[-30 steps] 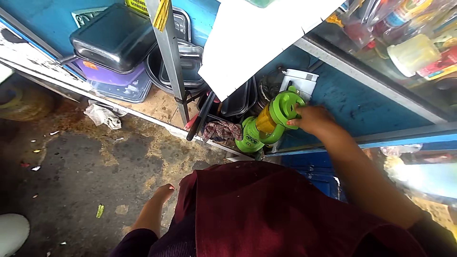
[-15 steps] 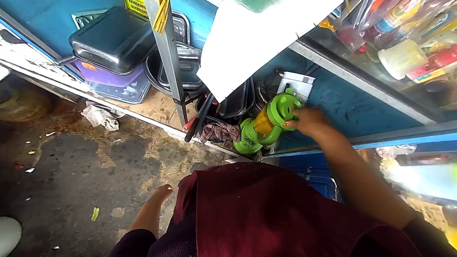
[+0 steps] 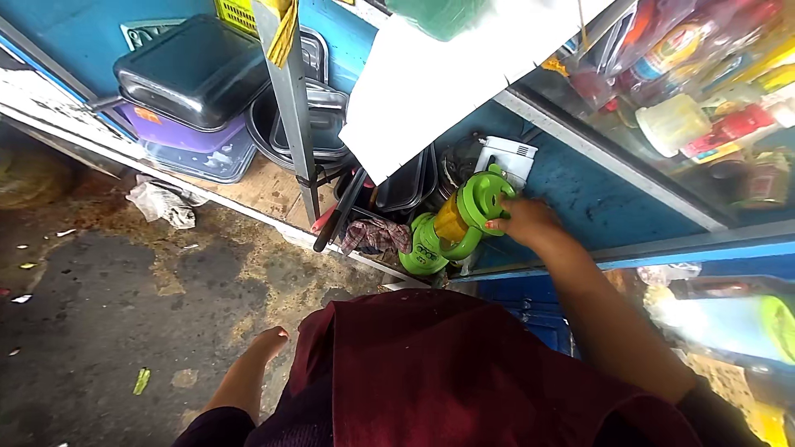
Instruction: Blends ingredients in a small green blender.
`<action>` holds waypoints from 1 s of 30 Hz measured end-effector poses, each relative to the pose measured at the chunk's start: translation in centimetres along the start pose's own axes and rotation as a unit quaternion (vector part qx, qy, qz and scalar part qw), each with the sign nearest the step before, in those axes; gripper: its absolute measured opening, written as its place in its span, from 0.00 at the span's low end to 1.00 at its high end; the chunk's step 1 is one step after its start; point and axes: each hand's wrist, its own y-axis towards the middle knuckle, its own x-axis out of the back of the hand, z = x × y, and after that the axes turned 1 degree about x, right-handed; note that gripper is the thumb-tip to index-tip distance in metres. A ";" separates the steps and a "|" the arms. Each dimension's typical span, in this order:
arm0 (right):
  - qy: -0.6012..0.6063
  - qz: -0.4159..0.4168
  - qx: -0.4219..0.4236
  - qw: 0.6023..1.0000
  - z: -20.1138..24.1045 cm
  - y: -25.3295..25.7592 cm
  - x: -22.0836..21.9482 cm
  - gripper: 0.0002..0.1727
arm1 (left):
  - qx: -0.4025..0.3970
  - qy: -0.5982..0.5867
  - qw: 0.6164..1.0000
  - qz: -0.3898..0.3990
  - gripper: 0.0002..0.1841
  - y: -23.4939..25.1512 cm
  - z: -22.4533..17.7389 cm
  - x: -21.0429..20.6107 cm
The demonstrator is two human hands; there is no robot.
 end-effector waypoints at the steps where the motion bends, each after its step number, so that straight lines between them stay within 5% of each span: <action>1: 0.000 -0.004 -0.003 1.000 0.0 -0.1 0.0 0.42 | -0.001 -0.001 1.000 -0.001 0.20 -0.2 -0.2 0.1; 30: -0.001 0.032 -0.025 0.999 0.8 -0.1 0.8 0.44 | -0.007 -0.010 1.000 0.010 0.20 1.7 0.7 -0.8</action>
